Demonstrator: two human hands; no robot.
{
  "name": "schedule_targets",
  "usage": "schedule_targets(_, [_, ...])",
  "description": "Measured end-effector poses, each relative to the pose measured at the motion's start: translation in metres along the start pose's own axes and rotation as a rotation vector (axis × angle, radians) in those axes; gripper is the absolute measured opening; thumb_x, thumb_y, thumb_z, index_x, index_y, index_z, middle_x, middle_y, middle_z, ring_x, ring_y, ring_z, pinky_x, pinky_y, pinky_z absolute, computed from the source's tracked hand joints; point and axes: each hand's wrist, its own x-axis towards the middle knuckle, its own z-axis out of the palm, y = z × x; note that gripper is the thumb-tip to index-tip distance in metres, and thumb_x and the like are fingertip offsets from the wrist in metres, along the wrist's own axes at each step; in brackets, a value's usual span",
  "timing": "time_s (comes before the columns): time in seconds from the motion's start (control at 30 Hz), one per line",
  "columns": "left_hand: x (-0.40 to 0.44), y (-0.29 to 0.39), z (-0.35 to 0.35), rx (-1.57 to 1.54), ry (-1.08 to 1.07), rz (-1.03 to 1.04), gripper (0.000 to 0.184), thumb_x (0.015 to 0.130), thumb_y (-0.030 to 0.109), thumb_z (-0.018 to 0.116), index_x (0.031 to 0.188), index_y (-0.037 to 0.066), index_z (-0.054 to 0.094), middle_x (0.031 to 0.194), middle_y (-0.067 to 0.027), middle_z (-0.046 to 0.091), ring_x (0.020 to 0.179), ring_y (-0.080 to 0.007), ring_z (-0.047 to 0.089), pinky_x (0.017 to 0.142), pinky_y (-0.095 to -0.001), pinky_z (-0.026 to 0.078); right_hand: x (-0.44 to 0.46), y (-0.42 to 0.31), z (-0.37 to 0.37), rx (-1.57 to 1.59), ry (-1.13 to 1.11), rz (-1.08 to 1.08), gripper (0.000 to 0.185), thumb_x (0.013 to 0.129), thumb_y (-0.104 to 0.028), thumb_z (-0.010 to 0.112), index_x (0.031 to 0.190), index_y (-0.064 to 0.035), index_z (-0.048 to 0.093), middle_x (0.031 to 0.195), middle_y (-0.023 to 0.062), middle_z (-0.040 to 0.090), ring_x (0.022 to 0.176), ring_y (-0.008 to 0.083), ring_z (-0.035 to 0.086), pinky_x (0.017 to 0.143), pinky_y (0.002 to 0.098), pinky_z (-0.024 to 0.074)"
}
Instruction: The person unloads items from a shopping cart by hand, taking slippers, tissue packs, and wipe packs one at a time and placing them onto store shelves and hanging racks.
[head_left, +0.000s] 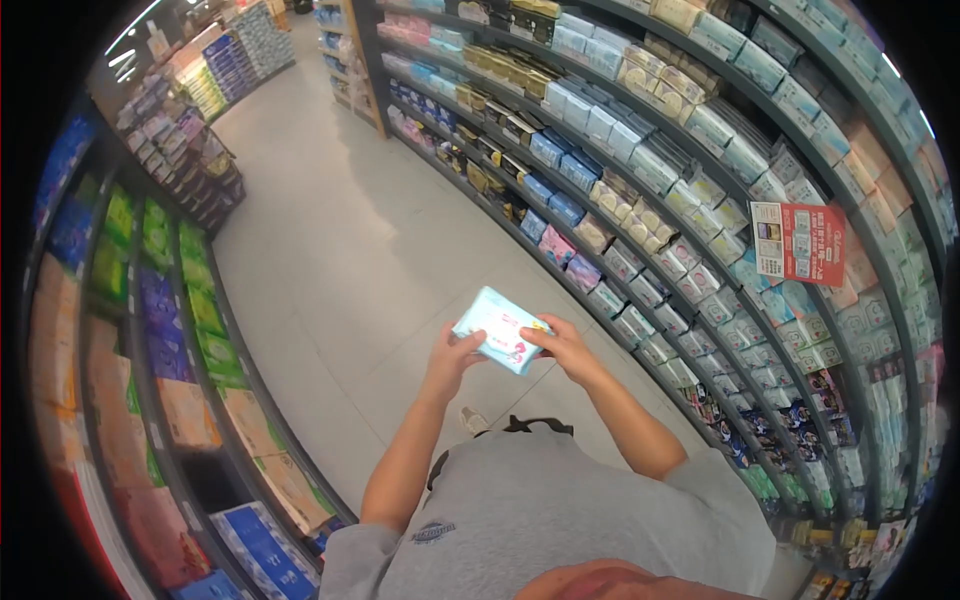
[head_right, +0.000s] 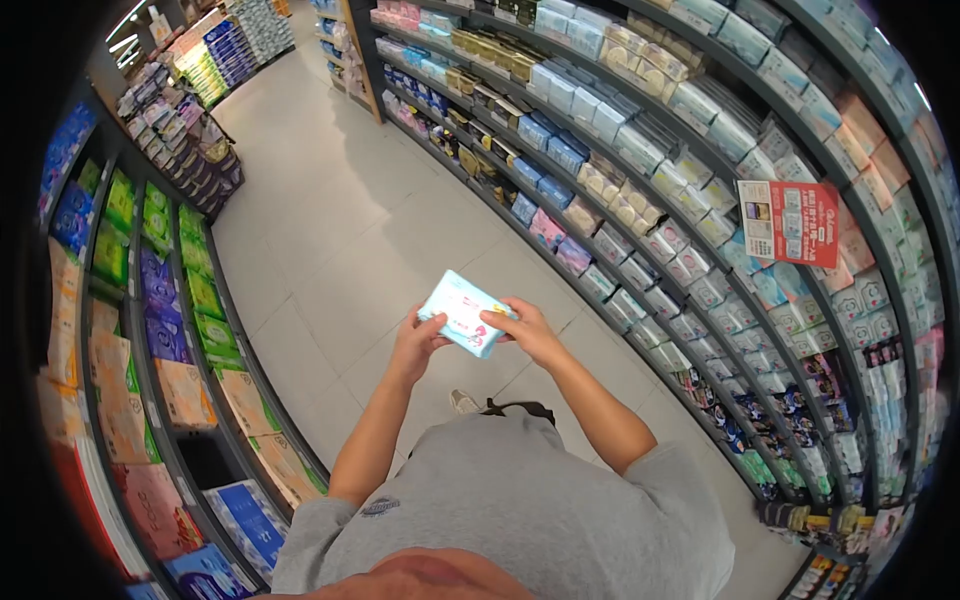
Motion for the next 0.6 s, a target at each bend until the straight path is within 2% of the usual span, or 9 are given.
schedule_targets(0.1, [0.014,0.025,-0.042,-0.106,0.116,0.028,0.049,0.084,0.023,0.068,0.119,-0.001,0.044,0.108,-0.0125,0.059,0.096,-0.021,0.064,0.079,-0.0357,0.054,0.044,-0.012,0.037,-0.053,-0.062,0.043,0.054,0.082,-0.042,0.071,0.111,0.0005,0.059,0.1,0.0091,0.063,0.09,0.0155,0.061,0.073,0.0292,0.0519])
schedule_targets(0.27, [0.033,0.048,-0.119,-0.09,0.208,0.011,0.046,0.086,0.027,0.065,0.119,0.001,0.045,0.11,-0.0118,0.061,0.094,-0.0197,0.064,0.079,-0.0351,0.054,0.119,-0.022,0.097,-0.084,-0.229,0.114,0.054,0.082,-0.044,0.07,0.109,0.002,0.058,0.1,0.012,0.062,0.092,0.0187,0.063,0.076,0.0309,0.0539])
schedule_targets(0.43, [0.073,0.082,-0.193,-0.205,0.369,0.134,0.04,0.088,0.026,0.063,0.117,0.002,0.049,0.108,-0.0091,0.062,0.095,-0.0189,0.064,0.08,-0.0337,0.054,0.212,-0.038,0.164,-0.072,-0.321,0.157,0.058,0.082,-0.043,0.071,0.113,0.0043,0.056,0.1,0.0133,0.062,0.091,0.0198,0.064,0.075,0.0305,0.0549])
schedule_targets(0.6, [0.141,0.15,-0.268,-0.174,0.497,0.22,0.04,0.089,0.027,0.061,0.119,0.003,0.048,0.109,-0.0085,0.062,0.096,-0.0184,0.063,0.081,-0.0334,0.053,0.336,-0.05,0.227,-0.084,-0.41,0.118,0.059,0.081,-0.044,0.072,0.111,0.0038,0.055,0.098,0.0125,0.063,0.084,0.0175,0.064,0.071,0.0282,0.0552])
